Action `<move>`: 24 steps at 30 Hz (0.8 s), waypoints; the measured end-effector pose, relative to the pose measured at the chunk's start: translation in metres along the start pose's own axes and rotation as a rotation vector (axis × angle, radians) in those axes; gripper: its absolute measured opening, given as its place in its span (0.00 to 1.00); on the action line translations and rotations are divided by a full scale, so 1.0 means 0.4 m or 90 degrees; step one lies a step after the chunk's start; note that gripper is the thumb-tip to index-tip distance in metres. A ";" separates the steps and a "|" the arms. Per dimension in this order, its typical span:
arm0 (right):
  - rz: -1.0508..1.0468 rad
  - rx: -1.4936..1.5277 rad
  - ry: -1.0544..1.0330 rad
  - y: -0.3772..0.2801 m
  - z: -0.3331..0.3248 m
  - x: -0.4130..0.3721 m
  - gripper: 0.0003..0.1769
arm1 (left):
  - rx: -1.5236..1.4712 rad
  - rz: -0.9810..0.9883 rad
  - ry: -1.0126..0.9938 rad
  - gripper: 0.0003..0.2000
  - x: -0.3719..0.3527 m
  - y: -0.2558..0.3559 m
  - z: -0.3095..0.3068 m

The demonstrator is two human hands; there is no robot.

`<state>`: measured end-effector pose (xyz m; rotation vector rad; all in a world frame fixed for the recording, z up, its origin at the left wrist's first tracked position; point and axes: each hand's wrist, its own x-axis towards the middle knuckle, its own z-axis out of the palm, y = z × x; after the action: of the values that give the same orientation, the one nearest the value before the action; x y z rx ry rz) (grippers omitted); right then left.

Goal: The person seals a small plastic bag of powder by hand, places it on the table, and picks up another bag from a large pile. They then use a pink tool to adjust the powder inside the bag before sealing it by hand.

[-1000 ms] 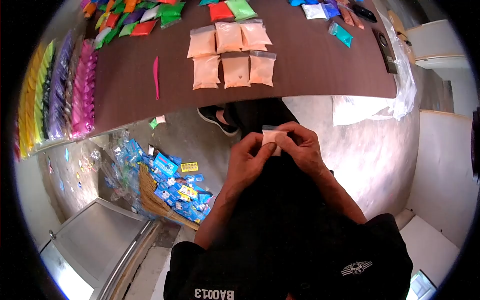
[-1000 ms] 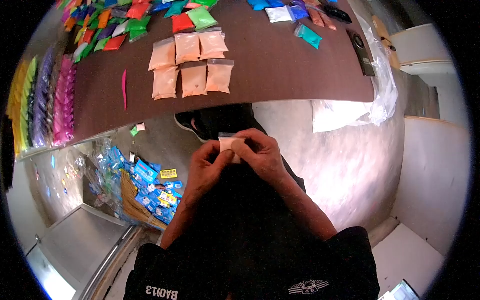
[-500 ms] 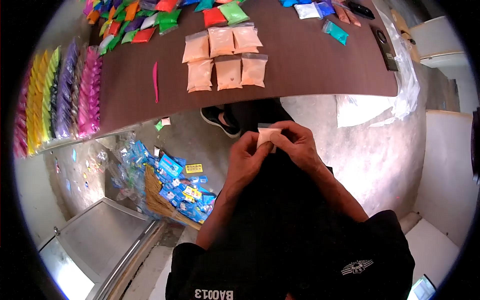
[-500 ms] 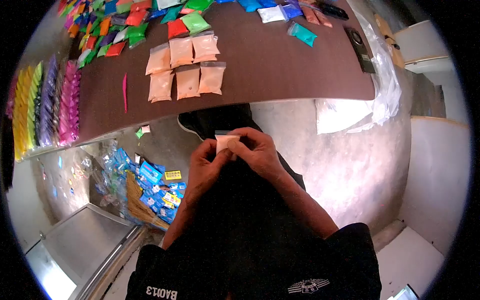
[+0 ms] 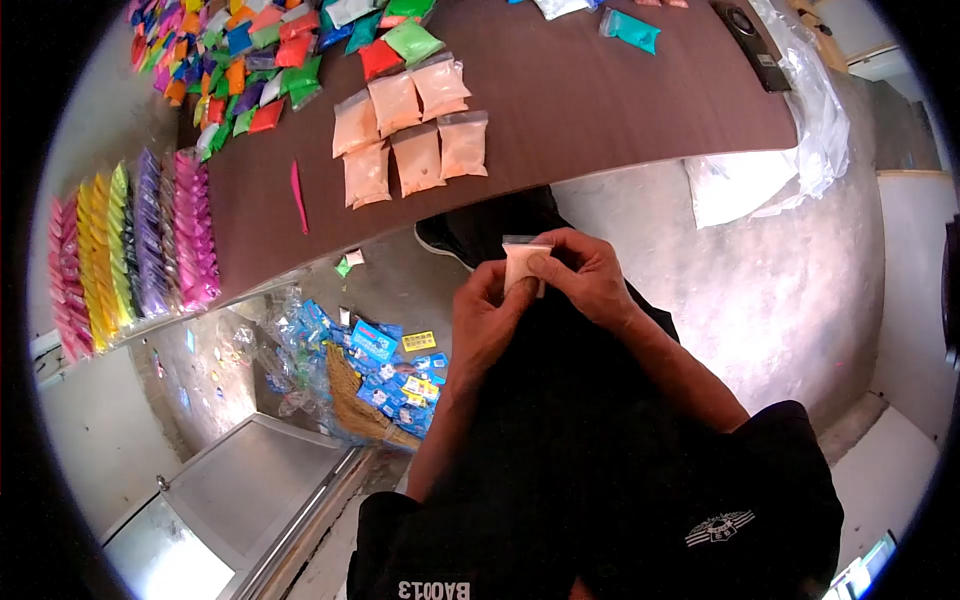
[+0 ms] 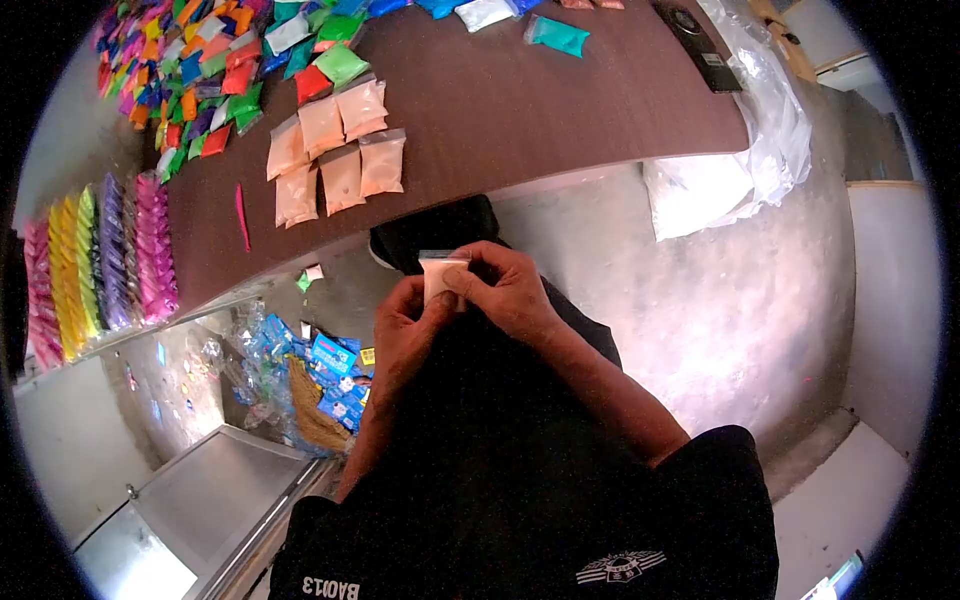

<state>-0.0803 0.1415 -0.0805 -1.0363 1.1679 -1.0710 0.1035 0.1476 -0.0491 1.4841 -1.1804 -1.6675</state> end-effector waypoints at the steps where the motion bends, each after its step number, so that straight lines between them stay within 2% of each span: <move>1: -0.008 0.006 -0.012 -0.002 -0.002 0.000 0.16 | 0.004 -0.001 0.000 0.16 -0.001 0.001 0.004; 10: -0.016 -0.006 -0.053 0.016 -0.029 0.003 0.15 | 0.043 0.037 0.018 0.14 0.003 0.029 0.023; 12: -0.031 -0.005 -0.054 0.016 -0.029 0.003 0.14 | 0.027 0.025 0.056 0.14 0.009 0.020 0.014; 15: -0.042 -0.019 -0.061 0.008 -0.032 0.006 0.13 | 0.038 0.068 0.055 0.12 0.015 0.010 0.010; 22: -0.021 0.021 -0.068 0.016 -0.035 0.008 0.12 | 0.066 0.083 0.052 0.12 0.012 0.021 0.014; 24: -0.023 0.012 -0.067 0.016 -0.036 0.008 0.12 | 0.004 0.071 0.090 0.12 0.011 0.031 0.029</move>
<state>-0.0937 0.1387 -0.0888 -1.0894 1.0558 -1.0422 0.0900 0.1409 -0.0402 1.4865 -1.1706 -1.4610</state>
